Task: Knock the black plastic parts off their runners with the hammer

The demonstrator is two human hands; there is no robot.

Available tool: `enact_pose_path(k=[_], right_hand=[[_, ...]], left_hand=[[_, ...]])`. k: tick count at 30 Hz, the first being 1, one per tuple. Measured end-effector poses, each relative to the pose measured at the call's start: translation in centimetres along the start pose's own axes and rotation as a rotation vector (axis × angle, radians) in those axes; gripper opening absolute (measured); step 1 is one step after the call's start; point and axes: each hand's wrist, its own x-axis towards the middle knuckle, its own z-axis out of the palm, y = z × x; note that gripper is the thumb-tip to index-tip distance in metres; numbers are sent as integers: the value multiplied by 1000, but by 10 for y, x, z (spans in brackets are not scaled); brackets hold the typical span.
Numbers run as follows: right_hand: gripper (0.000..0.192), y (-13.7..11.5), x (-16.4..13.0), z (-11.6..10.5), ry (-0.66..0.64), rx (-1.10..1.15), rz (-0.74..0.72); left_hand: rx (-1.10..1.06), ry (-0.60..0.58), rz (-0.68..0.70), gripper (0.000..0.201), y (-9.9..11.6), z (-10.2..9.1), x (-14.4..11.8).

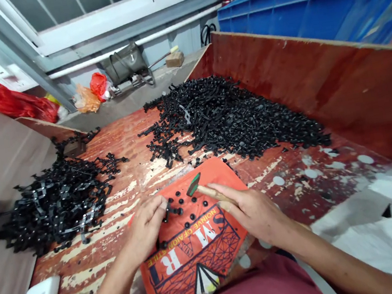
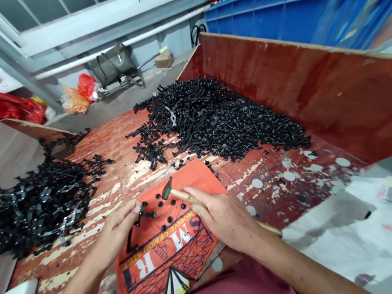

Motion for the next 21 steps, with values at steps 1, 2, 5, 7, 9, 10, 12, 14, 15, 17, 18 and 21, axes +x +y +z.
enact_pose_path(k=[1, 2, 5, 7, 9, 10, 12, 14, 15, 17, 18, 21], right_hand=[[48, 1, -1, 0, 10, -16, 4], [47, 2, -2, 0, 24, -36, 6], [48, 4, -4, 1, 50, -99, -7], [48, 6, -4, 1, 51, -122, -7], [48, 8, -5, 1, 49, -138, -7], [48, 9, -4, 1, 49, -144, -9], [49, 9, -4, 2, 48, -154, -18], [49, 8, -4, 3, 47, -159, -21], [49, 8, -4, 3, 46, -158, -20], [48, 7, -4, 4, 45, -156, -19], [48, 6, -3, 4, 43, -155, -21], [48, 6, -2, 4, 34, -159, -32]], left_hand=[[-12, -37, 4, 36, 3, 2, 3], [-10, -68, 16, 36, 4, 3, 6], [40, -134, 60, 38, 0, 8, 17], [74, -159, 88, 39, -6, 10, 24], [104, -164, 110, 40, -11, 11, 29], [122, -162, 114, 40, -13, 11, 31], [165, -158, 111, 39, -14, 10, 34], [209, -159, 110, 39, -13, 10, 37], [228, -164, 114, 39, -12, 10, 38], [263, -178, 123, 39, -12, 11, 40], [278, -184, 120, 39, -12, 12, 41], [309, -206, 89, 38, -13, 13, 43]])
